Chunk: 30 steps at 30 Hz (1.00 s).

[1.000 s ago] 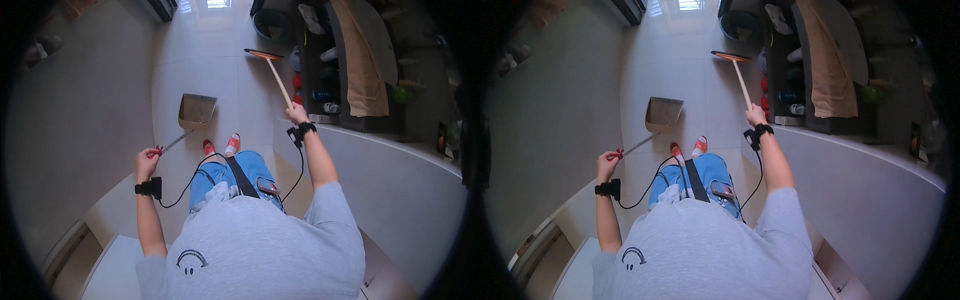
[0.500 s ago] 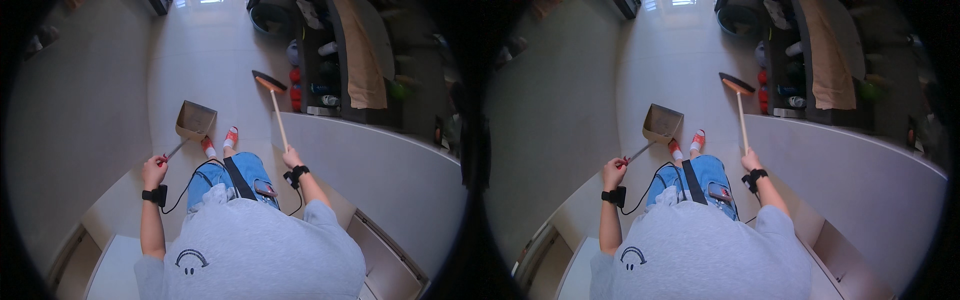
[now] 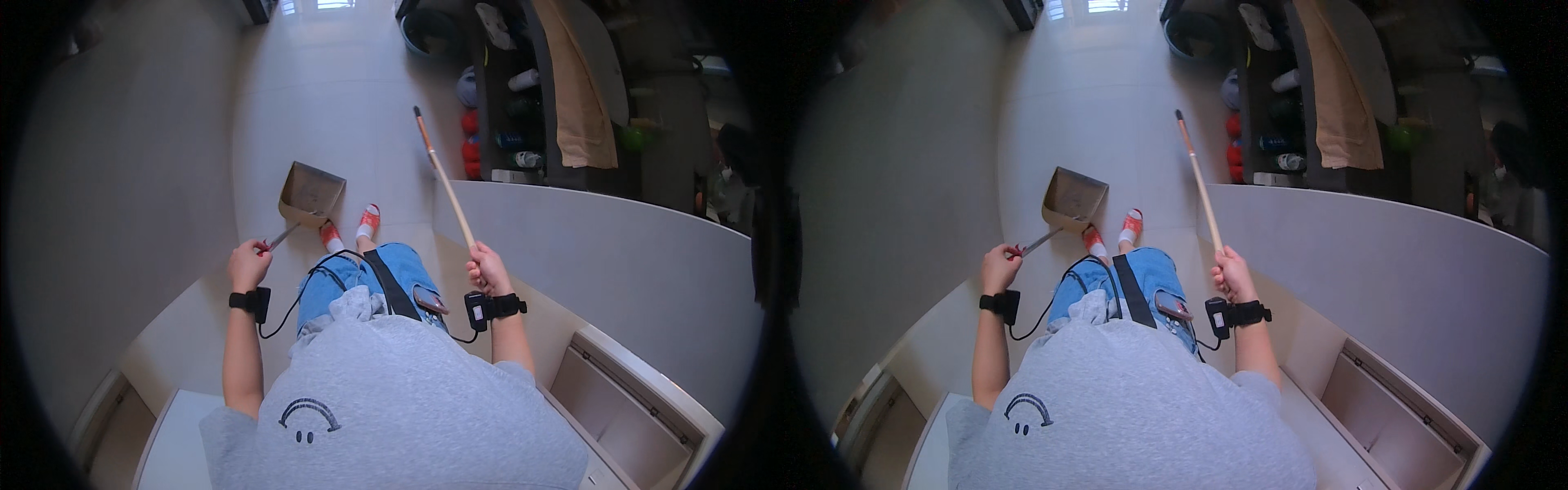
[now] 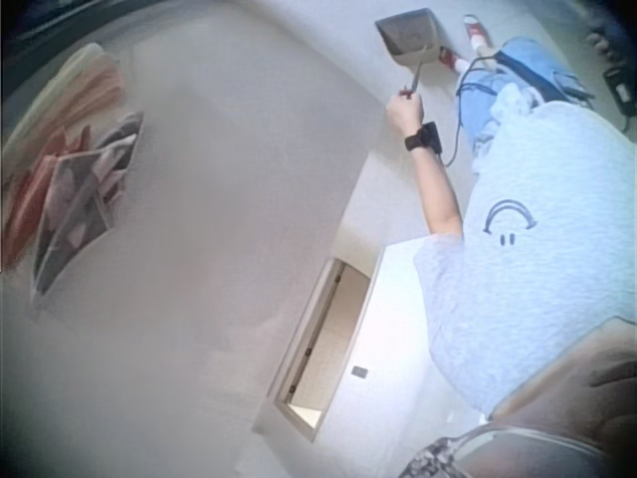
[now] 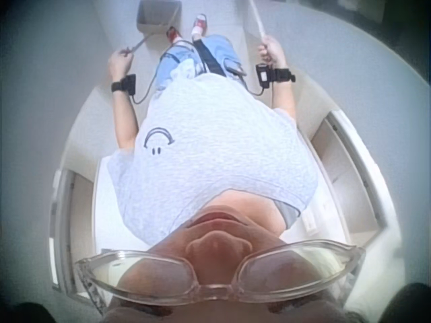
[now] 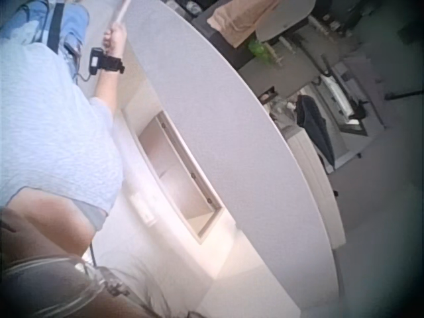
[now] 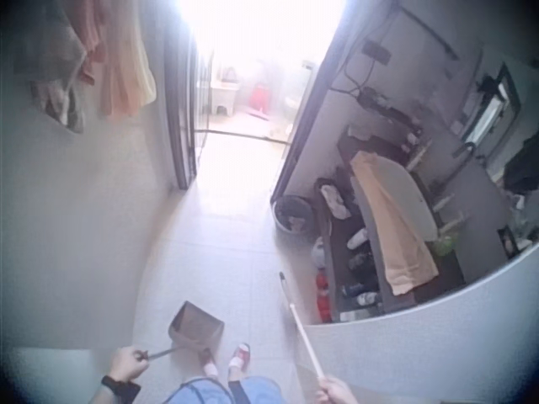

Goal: The person sweeps the floor using a broom, collects the debris into a dustpan, and empties the dustpan into a trash can.

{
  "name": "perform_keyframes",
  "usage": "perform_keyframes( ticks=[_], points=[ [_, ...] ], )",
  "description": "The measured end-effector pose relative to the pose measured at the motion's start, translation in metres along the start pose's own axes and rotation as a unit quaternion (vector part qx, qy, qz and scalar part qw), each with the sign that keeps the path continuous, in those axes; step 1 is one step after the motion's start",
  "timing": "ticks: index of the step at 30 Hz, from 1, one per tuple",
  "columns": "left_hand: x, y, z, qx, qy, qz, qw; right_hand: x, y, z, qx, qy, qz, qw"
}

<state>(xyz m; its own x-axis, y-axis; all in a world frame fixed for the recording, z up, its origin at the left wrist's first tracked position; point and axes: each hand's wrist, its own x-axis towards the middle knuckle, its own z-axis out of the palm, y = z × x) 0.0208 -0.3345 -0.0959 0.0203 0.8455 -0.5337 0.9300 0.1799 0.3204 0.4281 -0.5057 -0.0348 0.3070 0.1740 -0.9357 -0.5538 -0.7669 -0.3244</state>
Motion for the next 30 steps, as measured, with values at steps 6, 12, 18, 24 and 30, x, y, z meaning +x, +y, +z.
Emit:
perform_keyframes(
  ticks=[6, 12, 18, 24, 30],
  points=[
    [-0.003, 0.0, 0.001, 0.007, 0.002, -0.007, 1.0, 0.057, -0.022, -0.005, -0.028, 0.042, 0.016, 0.999],
    [-0.002, -0.006, 0.009, 0.003, 0.018, 0.001, 1.0, 0.149, -0.029, 0.013, 0.05, 0.022, 0.072, 0.996],
    [-0.002, 0.0, 0.007, -0.002, 0.009, 0.005, 1.0, 0.161, 0.02, 0.073, -0.242, 0.004, 0.023, 0.97],
    [0.002, 0.001, 0.008, 0.001, -0.001, 0.028, 1.0, 0.053, 0.021, 0.119, -0.243, -0.117, 0.052, 0.962],
    [0.0, -0.004, 0.013, -0.019, -0.014, 0.02, 1.0, 0.034, -0.023, 0.11, -0.008, -0.2, 0.129, 0.971]
  ],
)
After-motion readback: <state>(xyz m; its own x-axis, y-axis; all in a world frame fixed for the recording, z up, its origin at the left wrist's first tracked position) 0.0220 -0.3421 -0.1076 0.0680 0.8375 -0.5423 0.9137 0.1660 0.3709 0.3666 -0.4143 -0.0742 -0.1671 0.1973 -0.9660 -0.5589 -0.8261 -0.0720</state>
